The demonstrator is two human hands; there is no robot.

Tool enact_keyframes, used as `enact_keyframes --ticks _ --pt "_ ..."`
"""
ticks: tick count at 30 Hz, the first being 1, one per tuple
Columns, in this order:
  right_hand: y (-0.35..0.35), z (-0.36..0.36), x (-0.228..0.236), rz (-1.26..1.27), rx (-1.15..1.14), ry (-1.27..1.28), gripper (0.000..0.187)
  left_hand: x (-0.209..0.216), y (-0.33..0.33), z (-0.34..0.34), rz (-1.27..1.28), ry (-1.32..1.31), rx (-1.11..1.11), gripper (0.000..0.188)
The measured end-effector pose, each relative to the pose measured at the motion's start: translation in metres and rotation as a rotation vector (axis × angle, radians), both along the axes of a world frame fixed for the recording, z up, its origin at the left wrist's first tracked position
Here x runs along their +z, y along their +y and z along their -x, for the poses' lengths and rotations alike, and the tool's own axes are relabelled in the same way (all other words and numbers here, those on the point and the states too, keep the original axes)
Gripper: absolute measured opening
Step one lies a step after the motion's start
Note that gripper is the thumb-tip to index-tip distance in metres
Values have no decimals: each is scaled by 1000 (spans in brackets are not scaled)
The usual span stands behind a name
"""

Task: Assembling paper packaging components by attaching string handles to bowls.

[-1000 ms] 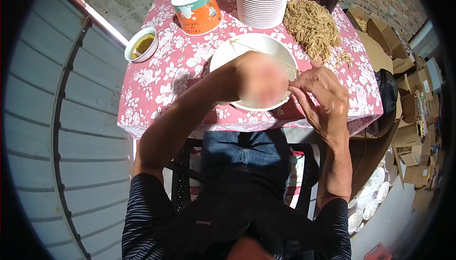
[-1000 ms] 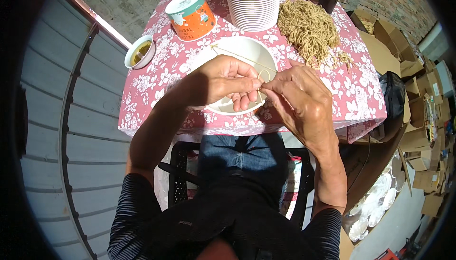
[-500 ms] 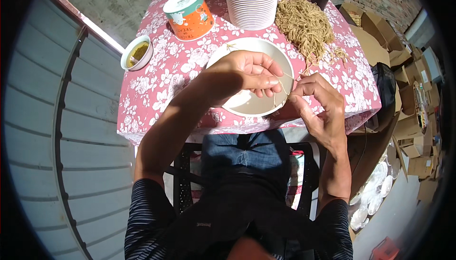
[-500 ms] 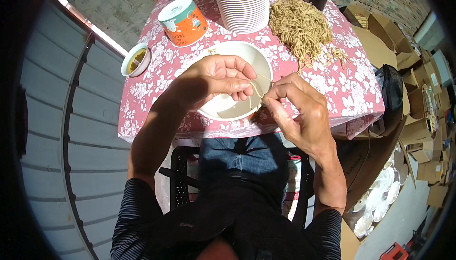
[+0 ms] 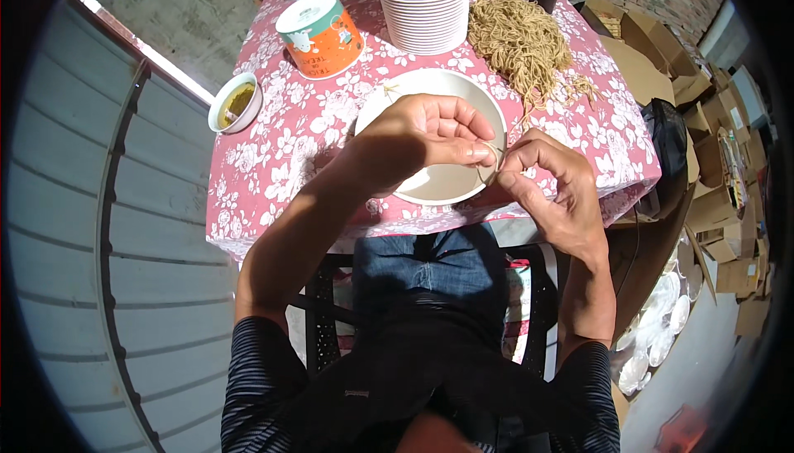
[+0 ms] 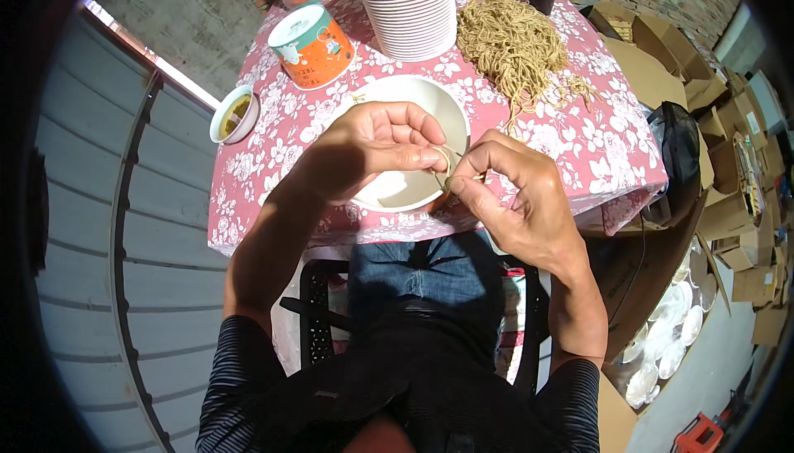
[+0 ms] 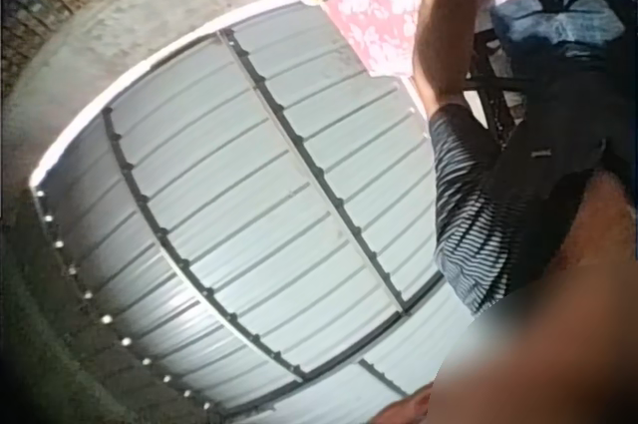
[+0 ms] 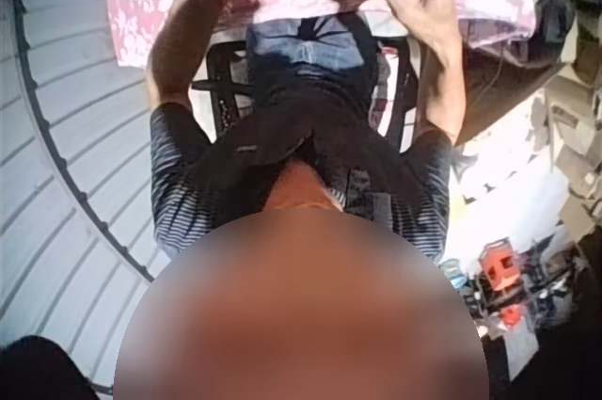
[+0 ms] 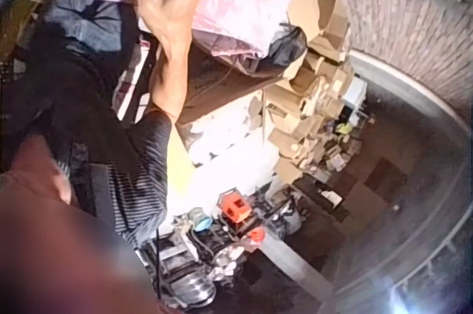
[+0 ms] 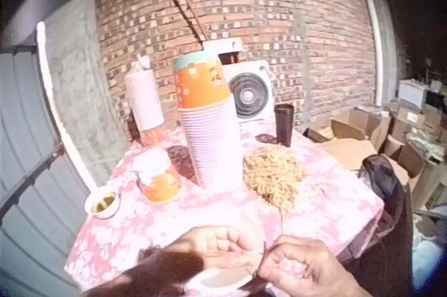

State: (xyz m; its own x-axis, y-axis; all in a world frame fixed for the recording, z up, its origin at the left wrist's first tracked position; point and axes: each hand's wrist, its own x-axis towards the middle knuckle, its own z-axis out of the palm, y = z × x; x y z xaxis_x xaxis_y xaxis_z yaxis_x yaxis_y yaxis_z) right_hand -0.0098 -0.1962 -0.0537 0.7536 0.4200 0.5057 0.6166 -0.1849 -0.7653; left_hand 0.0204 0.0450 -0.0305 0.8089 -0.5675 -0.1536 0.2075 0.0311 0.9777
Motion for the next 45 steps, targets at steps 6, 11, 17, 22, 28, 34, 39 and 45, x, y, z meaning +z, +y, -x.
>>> enact_keyframes --ticks 6,11,17,22,28,34,39,45 --pt "-10 -3 -5 -98 -45 157 3 2 2 1 113 32 -138 40" --pt "-12 -12 -14 -202 -31 263 8 1 7 5 21 -31 -159 54" --pt "-11 -14 -16 -230 -14 318 11 -4 11 1 -5 -70 -138 51" --pt "-6 -16 -12 -228 20 294 11 1 10 4 -172 -158 -102 47" --pt "-7 -18 -14 -210 26 254 10 -2 9 7 -295 -260 3 38" --pt "0 -17 -9 -186 54 274 9 -1 0 13 -334 -307 2 19" --pt "6 -22 -1 -117 24 88 9 -7 0 10 -318 -478 24 15" --pt "0 -35 8 103 46 -254 12 5 3 10 -332 -227 48 27"
